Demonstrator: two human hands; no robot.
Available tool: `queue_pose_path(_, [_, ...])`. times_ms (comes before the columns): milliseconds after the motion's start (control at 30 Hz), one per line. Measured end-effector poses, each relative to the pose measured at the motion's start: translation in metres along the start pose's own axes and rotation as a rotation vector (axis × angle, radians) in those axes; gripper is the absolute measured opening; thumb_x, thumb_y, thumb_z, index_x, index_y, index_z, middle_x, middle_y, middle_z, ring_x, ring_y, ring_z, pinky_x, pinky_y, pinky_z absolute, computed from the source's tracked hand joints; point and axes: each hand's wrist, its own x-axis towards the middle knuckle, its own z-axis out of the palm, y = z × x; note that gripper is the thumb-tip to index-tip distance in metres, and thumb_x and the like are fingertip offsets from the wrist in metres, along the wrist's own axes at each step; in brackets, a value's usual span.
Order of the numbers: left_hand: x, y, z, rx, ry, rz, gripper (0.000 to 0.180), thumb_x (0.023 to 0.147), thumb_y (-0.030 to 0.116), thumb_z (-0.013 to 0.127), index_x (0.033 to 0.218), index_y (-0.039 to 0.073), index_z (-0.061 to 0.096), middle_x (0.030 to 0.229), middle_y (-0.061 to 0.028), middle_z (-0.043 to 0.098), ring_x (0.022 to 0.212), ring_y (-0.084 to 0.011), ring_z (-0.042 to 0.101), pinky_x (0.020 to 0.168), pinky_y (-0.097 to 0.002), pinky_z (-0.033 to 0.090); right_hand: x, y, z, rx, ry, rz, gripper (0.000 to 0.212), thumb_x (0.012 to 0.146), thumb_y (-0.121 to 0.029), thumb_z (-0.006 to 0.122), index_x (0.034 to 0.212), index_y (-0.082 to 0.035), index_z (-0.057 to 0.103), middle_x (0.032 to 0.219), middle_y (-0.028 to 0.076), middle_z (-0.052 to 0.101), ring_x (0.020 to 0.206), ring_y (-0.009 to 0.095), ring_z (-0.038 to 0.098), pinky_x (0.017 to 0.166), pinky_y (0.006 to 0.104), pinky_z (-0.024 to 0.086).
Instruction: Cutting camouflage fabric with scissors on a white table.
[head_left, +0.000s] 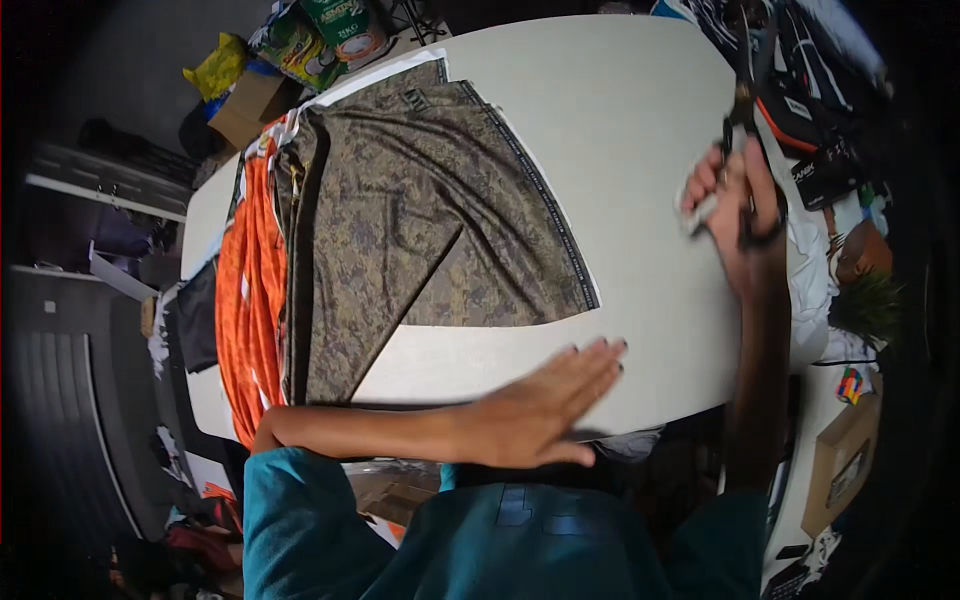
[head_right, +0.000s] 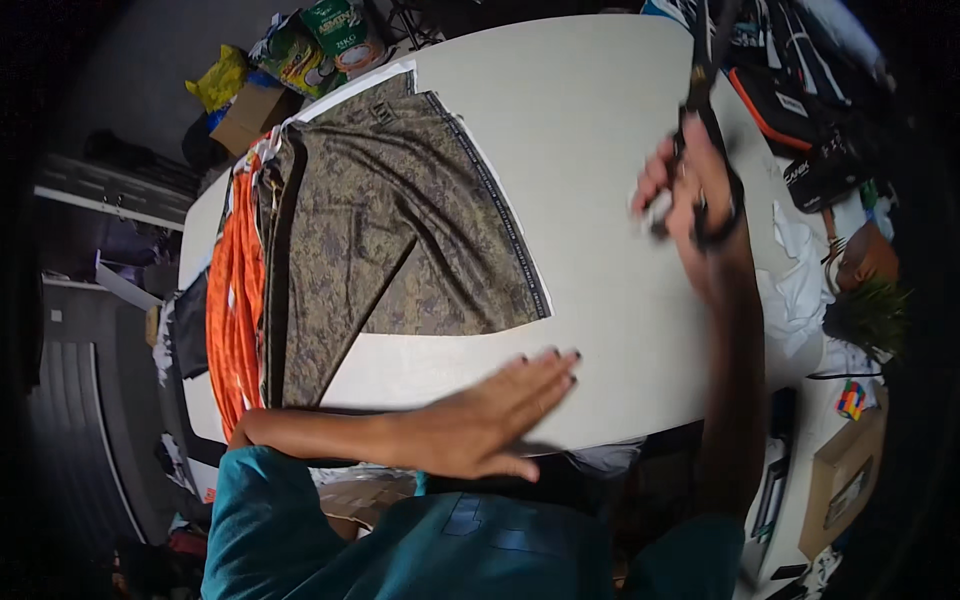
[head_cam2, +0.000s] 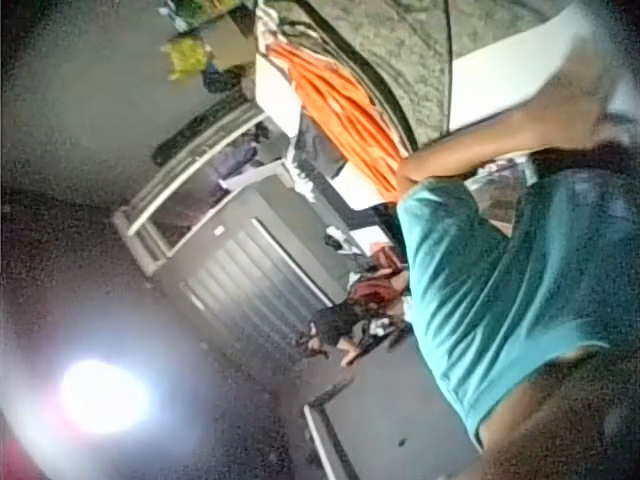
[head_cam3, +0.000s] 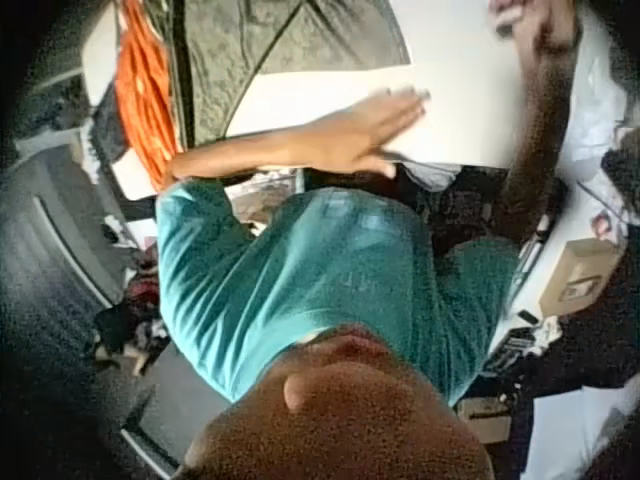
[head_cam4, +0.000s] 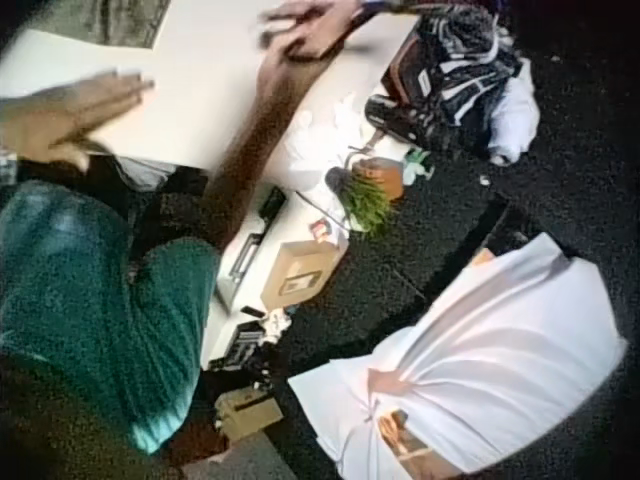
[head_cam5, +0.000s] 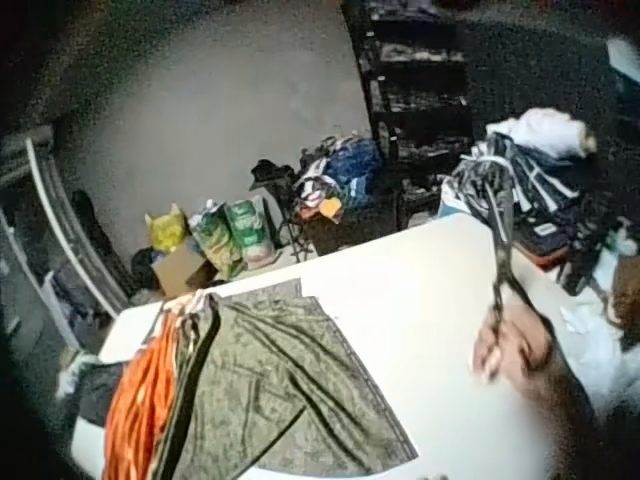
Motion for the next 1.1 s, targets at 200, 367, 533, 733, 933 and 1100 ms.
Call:
queue_pose_path(200, [0.023, -0.025, -0.139, 0.001, 0.059, -0.202, 0.048, 0.103, 0.035, 0.043, 0.136, 0.0, 0.05, 0.147, -0.0199, 0.043, 0.126, -0.0339, 0.051, 0.104, -0.0459, 0.046, -0.134, -0.001, -0.021, -0.096, -0.272, 0.171, 0.063, 0.091, -0.06, 0.054, 0.11, -0.001, 0.044, 0.084, 0.006, 0.049, 0.074, 0.017, 0.048, 0.067, 0.031, 0.043])
queue_pose_path(367, [0.041, -0.292, -0.296, 1.046, 0.671, -0.449, 0.037, 0.09, 0.038, 0.066, 0.107, 0.005, 0.066, 0.098, -0.0168, 0.068, 0.084, -0.0365, 0.065, 0.076, -0.0445, 0.053, -0.185, -0.008, -0.01, 0.132, -0.155, 0.15, 0.061, 0.089, -0.057, 0.061, 0.11, -0.003, 0.043, 0.084, 0.006, 0.048, 0.074, 0.018, 0.047, 0.069, 0.0309, 0.043])
queue_pose_path(533, [0.042, -0.363, -0.385, 0.788, 0.425, -0.469, 0.031, 0.086, 0.04, 0.06, 0.1, 0.014, 0.07, 0.098, -0.0154, 0.07, 0.089, -0.038, 0.066, 0.071, -0.0509, 0.052, -0.208, -0.004, -0.004, 0.164, -0.066, 0.098, 0.063, 0.088, -0.059, 0.061, 0.111, -0.003, 0.044, 0.088, 0.007, 0.049, 0.076, 0.018, 0.048, 0.069, 0.0313, 0.043])
queue_pose_path(733, [0.095, -0.326, -0.411, 0.765, 0.913, -0.805, 0.03, 0.088, 0.036, 0.059, 0.103, 0.011, 0.068, 0.105, -0.0153, 0.068, 0.093, -0.0365, 0.065, 0.079, -0.0451, 0.051, -0.227, -0.002, 0.069, 0.245, 0.521, 0.159, 0.074, 0.083, -0.065, 0.063, 0.116, -0.001, 0.044, 0.092, 0.008, 0.051, 0.08, 0.02, 0.05, 0.072, 0.0308, 0.042])
queue_pose_path(933, [0.097, -0.264, -0.343, 0.591, 0.678, -0.3, 0.04, 0.095, 0.03, 0.055, 0.126, 0.005, 0.054, 0.125, -0.0192, 0.056, 0.105, -0.0376, 0.059, 0.085, -0.045, 0.051, -0.239, -0.004, 0.026, 0.27, -0.067, 0.583, 0.071, 0.085, -0.062, 0.062, 0.12, -0.002, 0.047, 0.098, 0.008, 0.054, 0.081, 0.019, 0.051, 0.077, 0.0311, 0.041])
queue_pose_path(1100, [0.014, -0.124, -0.116, 0.738, 0.188, -0.114, 0.078, 0.095, 0.069, 0.032, 0.151, 0.015, 0.033, 0.158, -0.0109, 0.029, 0.144, -0.0284, 0.03, 0.117, -0.0479, 0.026, -0.247, -0.016, 0.023, 0.234, -0.154, 0.87, 0.064, 0.087, -0.058, 0.062, 0.119, -0.005, 0.049, 0.103, 0.008, 0.055, 0.082, 0.018, 0.051, 0.079, 0.031, 0.039])
